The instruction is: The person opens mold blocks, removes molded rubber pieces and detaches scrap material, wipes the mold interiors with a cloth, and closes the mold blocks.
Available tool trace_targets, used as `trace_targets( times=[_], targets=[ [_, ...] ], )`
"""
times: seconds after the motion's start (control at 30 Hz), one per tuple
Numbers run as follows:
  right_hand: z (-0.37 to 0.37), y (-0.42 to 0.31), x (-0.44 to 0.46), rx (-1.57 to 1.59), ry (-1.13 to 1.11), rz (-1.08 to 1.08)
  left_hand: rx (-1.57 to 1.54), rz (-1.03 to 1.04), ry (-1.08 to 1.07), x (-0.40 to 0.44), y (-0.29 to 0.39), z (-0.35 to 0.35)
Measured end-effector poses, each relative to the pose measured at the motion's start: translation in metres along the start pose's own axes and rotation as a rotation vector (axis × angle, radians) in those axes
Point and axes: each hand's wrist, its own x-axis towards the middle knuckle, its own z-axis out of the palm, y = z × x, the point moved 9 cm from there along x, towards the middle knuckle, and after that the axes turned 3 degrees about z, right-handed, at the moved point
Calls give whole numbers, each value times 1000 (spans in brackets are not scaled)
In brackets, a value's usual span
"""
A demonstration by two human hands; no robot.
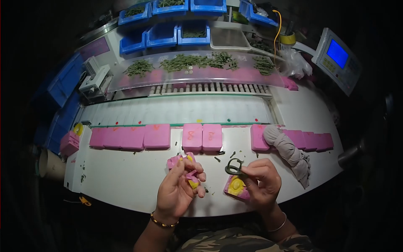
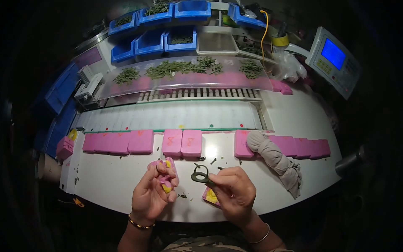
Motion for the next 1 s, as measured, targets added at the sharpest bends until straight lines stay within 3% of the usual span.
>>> trace_targets(
  times=[0.1, 0.33, 0.47, 0.57, 0.63, 0.7, 0.73, 0.77, 0.87, 1.0],
  targets=[
    [11, -30, -5, -402, -15, -365, 143, -64, -100, -3, -7, 15],
    [25, -34, -18, -575, -102, -518, 653, -193, -105, -10, -22, 23],
    [30, -30, -20, -552, -135, -526, 623, -151, -66, -10, -20, 22],
    [25, -26, -12, -392, -96, -376, 736, -58, -41, -10, -12, 22],
    [21, -7, -3, -237, -142, -34, 809, -39, -35, -10, -8, 22],
    [19, -1, 0, -146, -148, 46, 882, -21, -29, -10, -7, 20],
    [17, 6, 0, -55, -155, 125, 943, 123, -65, -9, -2, 24],
    [17, 14, -3, -3, -176, 174, 1000, 268, -102, -10, 4, 29],
    [20, 19, -5, 30, -212, 267, 1186, 365, -167, -12, 6, 35],
    [28, 24, -9, 96, -211, 281, 1299, 370, -186, -15, 9, 47]
  ],
)
